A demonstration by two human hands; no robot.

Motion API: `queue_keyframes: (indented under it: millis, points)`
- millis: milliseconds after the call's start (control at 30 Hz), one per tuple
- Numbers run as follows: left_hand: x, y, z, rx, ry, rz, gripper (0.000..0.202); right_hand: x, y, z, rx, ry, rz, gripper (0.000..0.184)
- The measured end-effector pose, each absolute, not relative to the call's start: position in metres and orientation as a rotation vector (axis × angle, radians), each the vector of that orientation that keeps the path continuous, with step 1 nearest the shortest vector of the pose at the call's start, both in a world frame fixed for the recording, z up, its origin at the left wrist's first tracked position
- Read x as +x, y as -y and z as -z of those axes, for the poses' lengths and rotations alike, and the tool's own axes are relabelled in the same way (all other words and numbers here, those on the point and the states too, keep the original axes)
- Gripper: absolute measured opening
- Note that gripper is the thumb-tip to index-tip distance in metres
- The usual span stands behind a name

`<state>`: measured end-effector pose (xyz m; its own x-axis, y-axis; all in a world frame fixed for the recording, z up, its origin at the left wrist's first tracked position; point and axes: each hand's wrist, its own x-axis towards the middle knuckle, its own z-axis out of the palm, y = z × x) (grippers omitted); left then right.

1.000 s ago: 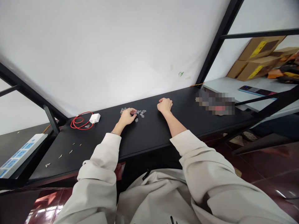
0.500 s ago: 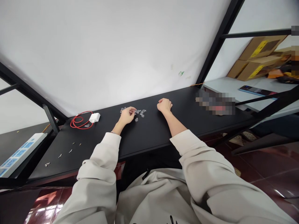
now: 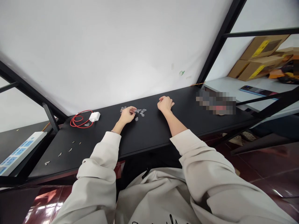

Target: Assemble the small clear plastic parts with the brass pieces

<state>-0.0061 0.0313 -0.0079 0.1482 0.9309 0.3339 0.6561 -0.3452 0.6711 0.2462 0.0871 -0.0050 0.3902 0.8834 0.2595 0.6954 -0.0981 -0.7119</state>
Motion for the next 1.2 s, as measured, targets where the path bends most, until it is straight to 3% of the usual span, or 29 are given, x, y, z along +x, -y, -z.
queue_keyframes:
  millis: [600, 867, 1200]
  points:
    - [-0.007, -0.032, 0.011, 2.15, -1.506, -1.024, 0.043, 0.226, -0.073, 0.003, -1.608, 1.662, -0.23, 0.026]
    - [-0.005, -0.03, 0.007, 2.164, -1.538, -0.998, 0.033, 0.209, -0.071, 0.01, -1.259, 1.742, -0.596, 0.029]
    - [-0.003, -0.027, 0.005, 2.063, -1.509, -1.071, 0.024, 0.203, -0.07, 0.01, -1.118, 1.676, -0.739, 0.03]
